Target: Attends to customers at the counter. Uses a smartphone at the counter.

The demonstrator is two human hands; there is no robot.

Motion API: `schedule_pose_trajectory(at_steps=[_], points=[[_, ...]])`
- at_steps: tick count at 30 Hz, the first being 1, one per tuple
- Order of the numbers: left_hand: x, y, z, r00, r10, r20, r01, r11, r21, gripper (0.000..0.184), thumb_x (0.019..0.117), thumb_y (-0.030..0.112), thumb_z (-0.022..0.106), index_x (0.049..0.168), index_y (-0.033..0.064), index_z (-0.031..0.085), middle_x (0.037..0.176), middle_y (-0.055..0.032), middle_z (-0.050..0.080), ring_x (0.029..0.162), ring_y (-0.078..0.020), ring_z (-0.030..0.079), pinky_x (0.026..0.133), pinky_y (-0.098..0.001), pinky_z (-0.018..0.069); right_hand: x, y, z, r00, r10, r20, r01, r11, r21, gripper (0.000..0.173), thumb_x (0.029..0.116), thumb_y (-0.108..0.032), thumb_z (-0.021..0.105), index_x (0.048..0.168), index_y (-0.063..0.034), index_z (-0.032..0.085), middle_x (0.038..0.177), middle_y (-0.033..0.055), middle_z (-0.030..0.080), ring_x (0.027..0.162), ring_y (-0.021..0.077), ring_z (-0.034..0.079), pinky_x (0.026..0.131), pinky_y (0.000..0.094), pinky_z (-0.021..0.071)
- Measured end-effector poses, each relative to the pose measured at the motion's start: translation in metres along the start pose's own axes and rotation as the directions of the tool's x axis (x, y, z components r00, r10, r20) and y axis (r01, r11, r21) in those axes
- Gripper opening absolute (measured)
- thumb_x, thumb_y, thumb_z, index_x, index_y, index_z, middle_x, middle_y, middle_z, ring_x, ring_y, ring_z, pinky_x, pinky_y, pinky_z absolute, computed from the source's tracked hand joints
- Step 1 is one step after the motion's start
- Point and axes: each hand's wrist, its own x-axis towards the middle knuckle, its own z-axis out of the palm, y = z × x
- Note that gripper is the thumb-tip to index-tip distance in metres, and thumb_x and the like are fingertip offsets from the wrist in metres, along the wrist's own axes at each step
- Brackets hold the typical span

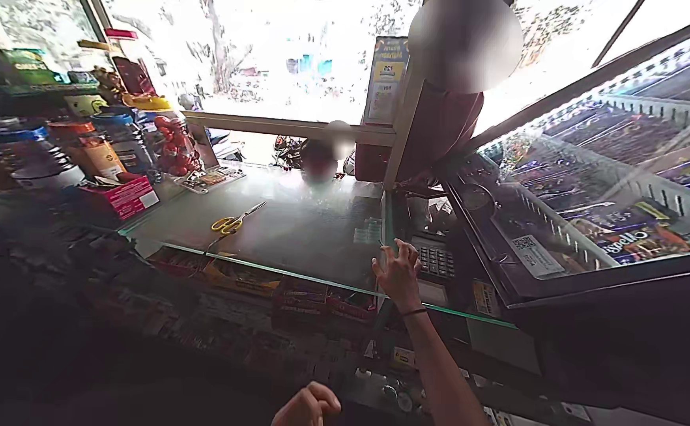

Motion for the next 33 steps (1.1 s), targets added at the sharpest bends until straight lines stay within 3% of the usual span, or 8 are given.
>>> schedule_pose_trajectory(at_steps=[4,10,13,15,18,24,28,33], points=[[0.027,0.008,0.008,0.970,0.097,-0.225,-0.107,0.994,-0.033,0.017,0.0965,0.016,0.061,0.107,0.0264,0.069,0.103,0.0102,0.063,0.108,-0.0071,0.062,0.110,-0.0378,0.0475,-0.002,0.005,0.005,1.000,-0.025,-0.007,0.025,1.000,-0.017,0.045,0.0959,-0.033,0.068,0.129,-0.0019,0.067,0.154,0.0273,0.042,0.149,0.0499,0.025,0.116,0.0742,0.0143],[0.047,0.006,0.011,0.974,0.045,-0.224,-0.135,0.904,-0.405,0.079,0.0826,0.000,0.064,0.155,0.0231,0.042,0.161,-0.0046,0.041,0.147,-0.0298,0.042,0.113,-0.0565,0.0425,-0.001,0.004,0.003,0.999,-0.050,-0.021,0.049,0.999,-0.007,0.044,0.0950,-0.031,0.069,0.124,0.0016,0.067,0.150,0.0309,0.044,0.147,0.0531,0.027,0.112,0.0755,0.0185],[0.045,0.002,0.012,0.974,0.101,-0.204,-0.190,0.851,-0.489,0.022,0.0939,0.011,0.061,0.106,0.0161,0.078,0.156,-0.0077,0.049,0.147,-0.0258,0.043,0.117,-0.0507,0.0388,-0.001,0.004,0.003,0.998,-0.060,-0.025,0.061,0.998,0.003,0.044,0.0949,-0.031,0.069,0.123,0.0029,0.067,0.150,0.0327,0.043,0.146,0.0539,0.028,0.113,0.0749,0.0185],[0.042,-0.001,0.015,0.970,0.069,-0.232,-0.202,0.760,-0.617,0.025,0.1006,0.018,0.058,0.092,0.0124,0.081,0.124,-0.0021,0.073,0.125,-0.0191,0.064,0.117,-0.0450,0.0420,0.000,0.005,0.003,0.996,-0.080,-0.032,0.080,0.997,0.003,0.044,0.0949,-0.031,0.067,0.122,0.0036,0.067,0.151,0.0330,0.042,0.146,0.0540,0.029,0.113,0.0734,0.0203],[0.040,-0.002,0.020,0.961,-0.026,-0.276,-0.187,0.674,-0.715,0.022,0.0992,0.016,0.060,0.098,0.0073,0.080,0.107,-0.0054,0.077,0.113,-0.0212,0.071,0.114,-0.0455,0.0454,-0.002,0.006,0.004,0.996,-0.082,-0.036,0.082,0.997,0.014,0.042,0.0951,-0.028,0.067,0.122,0.0041,0.066,0.152,0.0321,0.040,0.146,0.0531,0.028,0.112,0.0718,0.0223],[0.043,-0.007,0.020,0.959,-0.014,-0.284,-0.168,0.776,-0.608,0.034,0.1023,0.026,0.052,0.092,0.0183,0.083,0.142,-0.0052,0.064,0.138,-0.0215,0.055,0.116,-0.0423,0.0418,-0.001,0.001,0.000,0.997,-0.081,0.007,0.081,0.997,0.011,0.044,0.0954,-0.030,0.067,0.123,0.0038,0.066,0.151,0.0334,0.042,0.147,0.0537,0.027,0.113,0.0740,0.0188],[0.046,-0.013,0.020,0.949,0.046,-0.312,-0.248,0.719,-0.650,0.029,0.0973,0.016,0.059,0.077,0.0126,0.078,0.105,-0.0034,0.078,0.102,-0.0179,0.074,0.113,-0.0424,0.0475,-0.002,0.000,-0.003,0.996,-0.084,0.001,0.084,0.996,-0.006,0.047,0.0964,-0.032,0.063,0.127,0.0035,0.067,0.150,0.0333,0.045,0.146,0.0537,0.031,0.115,0.0727,0.0201],[0.048,-0.020,0.017,0.942,0.057,-0.331,-0.272,0.708,-0.652,0.027,0.0949,0.017,0.062,0.073,0.0130,0.076,0.076,0.0024,0.073,0.089,-0.0158,0.074,0.114,-0.0466,0.0463,0.001,0.001,0.002,0.999,-0.038,-0.005,0.038,0.999,-0.023,0.043,0.0958,-0.031,0.062,0.126,-0.0020,0.069,0.154,0.0260,0.044,0.148,0.0474,0.031,0.117,0.0681,0.0206]])
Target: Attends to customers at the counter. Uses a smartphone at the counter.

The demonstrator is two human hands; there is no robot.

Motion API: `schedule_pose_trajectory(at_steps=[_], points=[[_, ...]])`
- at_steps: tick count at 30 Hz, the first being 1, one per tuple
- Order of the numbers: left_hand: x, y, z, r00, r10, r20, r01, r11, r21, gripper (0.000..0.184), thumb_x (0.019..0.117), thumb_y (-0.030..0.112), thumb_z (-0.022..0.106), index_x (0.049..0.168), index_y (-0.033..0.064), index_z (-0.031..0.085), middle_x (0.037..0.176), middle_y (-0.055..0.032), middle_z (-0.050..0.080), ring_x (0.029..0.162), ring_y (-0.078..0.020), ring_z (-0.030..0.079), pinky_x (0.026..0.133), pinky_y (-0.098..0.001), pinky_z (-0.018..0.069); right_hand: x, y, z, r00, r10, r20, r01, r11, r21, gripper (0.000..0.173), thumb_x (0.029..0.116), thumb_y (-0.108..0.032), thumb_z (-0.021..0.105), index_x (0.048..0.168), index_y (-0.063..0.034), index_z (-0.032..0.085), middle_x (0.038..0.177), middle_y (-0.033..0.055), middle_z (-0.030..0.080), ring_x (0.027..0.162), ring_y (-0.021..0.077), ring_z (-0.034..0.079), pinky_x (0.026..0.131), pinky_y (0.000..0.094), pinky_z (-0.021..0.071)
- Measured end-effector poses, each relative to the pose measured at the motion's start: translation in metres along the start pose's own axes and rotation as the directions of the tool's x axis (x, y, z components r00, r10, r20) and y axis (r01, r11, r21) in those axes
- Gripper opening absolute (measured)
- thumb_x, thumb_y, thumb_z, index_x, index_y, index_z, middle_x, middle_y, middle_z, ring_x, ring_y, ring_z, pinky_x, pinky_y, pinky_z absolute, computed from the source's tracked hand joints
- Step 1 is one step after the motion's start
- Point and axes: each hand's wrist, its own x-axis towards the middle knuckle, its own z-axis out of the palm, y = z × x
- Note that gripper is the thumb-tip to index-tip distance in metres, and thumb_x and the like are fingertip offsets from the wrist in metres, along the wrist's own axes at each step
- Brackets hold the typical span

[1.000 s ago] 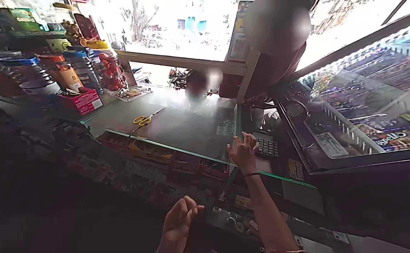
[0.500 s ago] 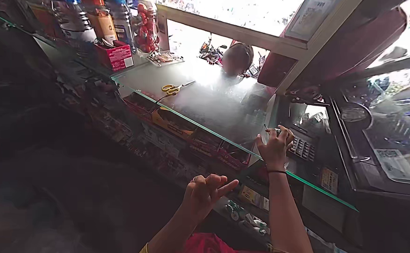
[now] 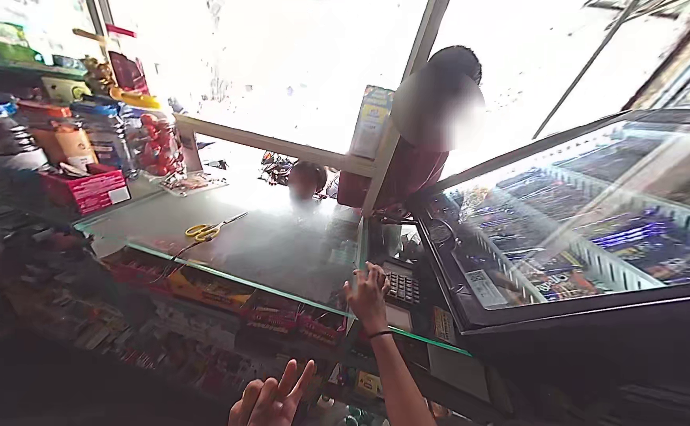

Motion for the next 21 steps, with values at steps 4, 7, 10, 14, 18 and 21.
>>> schedule_pose_trajectory(at_steps=[4,7,10,14,18,21], points=[[0.000,0.004,-0.007,1.000,-0.007,0.017,0.008,1.000,-0.016,0.026,0.0928,0.014,0.062,0.070,0.0126,0.074,0.071,0.0029,0.070,0.085,-0.0152,0.074,0.115,-0.0464,0.0451,-0.001,-0.002,0.001,0.998,0.039,0.055,-0.038,0.999,-0.025,0.044,0.0965,-0.033,0.062,0.129,-0.0039,0.067,0.158,0.0230,0.040,0.152,0.0427,0.026,0.119,0.0656,0.0170],[0.001,0.007,-0.012,0.999,-0.017,0.037,0.018,1.000,-0.019,0.023,0.0925,0.016,0.065,0.072,0.0123,0.076,0.075,0.0014,0.073,0.089,-0.0165,0.074,0.117,-0.0462,0.0424,0.000,-0.002,0.001,0.995,0.050,0.089,-0.047,0.998,-0.035,0.044,0.0970,-0.032,0.060,0.131,-0.0044,0.066,0.159,0.0221,0.039,0.153,0.0416,0.024,0.120,0.0647,0.0156],[0.001,0.007,-0.011,0.999,-0.017,0.028,0.018,1.000,-0.023,0.024,0.0928,0.016,0.064,0.073,0.0119,0.076,0.078,0.0002,0.074,0.091,-0.0167,0.074,0.117,-0.0453,0.0421,0.001,-0.003,0.000,0.993,0.057,0.104,-0.053,0.998,-0.041,0.045,0.0974,-0.032,0.061,0.132,-0.0037,0.065,0.159,0.0224,0.039,0.153,0.0421,0.023,0.120,0.0650,0.0149],[0.002,0.007,-0.012,1.000,-0.019,0.017,0.019,0.999,-0.033,0.024,0.0928,0.014,0.063,0.072,0.0112,0.076,0.077,0.0002,0.074,0.090,-0.0161,0.074,0.117,-0.0437,0.0423,0.001,-0.004,-0.002,0.986,0.086,0.142,-0.077,0.995,-0.068,0.045,0.0990,-0.033,0.058,0.134,-0.0052,0.064,0.160,0.0204,0.038,0.154,0.0399,0.022,0.121,0.0641,0.0130],[0.003,0.005,-0.011,1.000,-0.014,-0.006,0.014,0.999,-0.051,0.024,0.0914,0.013,0.064,0.071,0.0111,0.075,0.072,0.0012,0.072,0.086,-0.0150,0.074,0.116,-0.0425,0.0435,0.002,-0.006,-0.004,0.979,0.104,0.175,-0.091,0.993,-0.080,0.045,0.1007,-0.034,0.056,0.135,-0.0062,0.063,0.161,0.0197,0.037,0.155,0.0389,0.019,0.121,0.0640,0.0110],[0.005,0.003,-0.013,1.000,-0.009,-0.003,0.009,0.997,-0.071,0.024,0.0915,0.014,0.064,0.071,0.0105,0.075,0.072,0.0005,0.072,0.086,-0.0156,0.074,0.116,-0.0425,0.0437,0.002,-0.008,-0.004,0.977,0.105,0.186,-0.091,0.992,-0.083,0.045,0.1009,-0.034,0.056,0.135,-0.0059,0.063,0.161,0.0196,0.037,0.155,0.0385,0.019,0.121,0.0647,0.0111]])
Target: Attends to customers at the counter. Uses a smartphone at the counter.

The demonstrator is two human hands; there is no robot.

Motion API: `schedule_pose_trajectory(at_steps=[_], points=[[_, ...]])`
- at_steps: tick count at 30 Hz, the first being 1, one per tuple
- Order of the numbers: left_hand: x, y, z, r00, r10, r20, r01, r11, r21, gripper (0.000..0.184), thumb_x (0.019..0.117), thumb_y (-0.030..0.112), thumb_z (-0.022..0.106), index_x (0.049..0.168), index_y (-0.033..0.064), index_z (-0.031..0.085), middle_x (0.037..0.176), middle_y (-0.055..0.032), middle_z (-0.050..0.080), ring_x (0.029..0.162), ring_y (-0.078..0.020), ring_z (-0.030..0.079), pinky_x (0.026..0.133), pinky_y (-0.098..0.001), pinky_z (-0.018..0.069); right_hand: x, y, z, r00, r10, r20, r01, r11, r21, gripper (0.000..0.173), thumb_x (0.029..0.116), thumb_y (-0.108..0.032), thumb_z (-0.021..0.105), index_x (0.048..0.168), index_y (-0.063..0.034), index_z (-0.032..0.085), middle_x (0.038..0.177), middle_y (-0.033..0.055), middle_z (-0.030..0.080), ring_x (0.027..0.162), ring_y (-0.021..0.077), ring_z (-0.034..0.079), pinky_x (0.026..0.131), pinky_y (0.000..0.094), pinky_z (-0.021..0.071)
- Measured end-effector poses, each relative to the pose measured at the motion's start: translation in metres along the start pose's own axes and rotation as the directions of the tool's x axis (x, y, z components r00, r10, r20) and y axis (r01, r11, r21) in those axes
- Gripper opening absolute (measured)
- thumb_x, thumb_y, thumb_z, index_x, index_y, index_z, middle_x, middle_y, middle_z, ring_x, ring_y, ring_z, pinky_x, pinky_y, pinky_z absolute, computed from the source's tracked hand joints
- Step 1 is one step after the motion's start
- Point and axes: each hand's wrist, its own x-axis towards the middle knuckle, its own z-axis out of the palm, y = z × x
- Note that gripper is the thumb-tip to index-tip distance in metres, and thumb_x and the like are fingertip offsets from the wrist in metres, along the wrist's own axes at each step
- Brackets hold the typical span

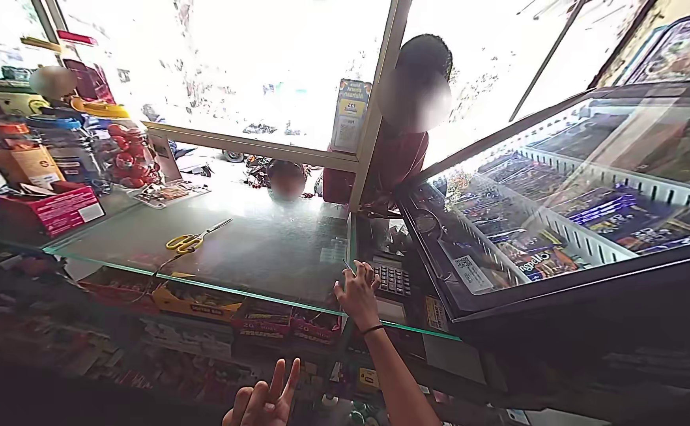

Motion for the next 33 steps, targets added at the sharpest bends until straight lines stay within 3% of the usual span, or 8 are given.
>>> schedule_pose_trajectory(at_steps=[17,22,27,33], points=[[-0.0015,-0.0074,-0.0066,1.000,-0.018,-0.023,0.017,0.999,-0.039,0.022,0.0924,0.014,0.064,0.074,0.0106,0.077,0.075,0.0003,0.073,0.088,-0.0157,0.074,0.115,-0.0429,0.0441,-0.0002,0.0000,-0.0001,1.000,0.020,0.018,-0.020,1.000,-0.003,0.045,0.1014,-0.035,0.055,0.135,-0.0068,0.063,0.161,0.0188,0.037,0.155,0.0380,0.019,0.121,0.0639,0.0123],[-0.0025,-0.0085,-0.0029,0.994,-0.033,-0.108,0.027,0.998,-0.060,0.022,0.0907,0.012,0.066,0.071,0.0109,0.074,0.071,-0.0002,0.070,0.085,-0.0168,0.073,0.113,-0.0457,0.0460,0.0003,0.0008,0.0003,1.000,0.012,0.007,-0.012,1.000,-0.004,0.045,0.1014,-0.035,0.055,0.135,-0.0069,0.064,0.161,0.0191,0.037,0.155,0.0386,0.020,0.121,0.0645,0.0130],[-0.0039,-0.0075,-0.0016,0.994,-0.032,-0.106,0.028,0.999,-0.031,0.014,0.0898,0.013,0.068,0.080,0.0129,0.077,0.082,-0.0008,0.074,0.095,-0.0190,0.074,0.113,-0.0494,0.0456,-0.0004,0.0010,0.0004,1.000,0.009,0.004,-0.009,1.000,-0.016,0.045,0.1011,-0.035,0.055,0.135,-0.0072,0.064,0.161,0.0195,0.037,0.155,0.0389,0.020,0.120,0.0648,0.0134],[-0.0037,-0.0037,0.0033,0.992,-0.025,-0.120,0.024,1.000,-0.009,0.011,0.0864,0.009,0.071,0.077,0.0124,0.076,0.079,-0.0012,0.072,0.090,-0.0190,0.074,0.111,-0.0502,0.0474,-0.0002,0.0016,-0.0001,1.000,0.001,0.007,-0.001,1.000,-0.002,0.044,0.1011,-0.034,0.056,0.135,-0.0060,0.064,0.160,0.0203,0.037,0.155,0.0393,0.020,0.120,0.0653,0.0132]])
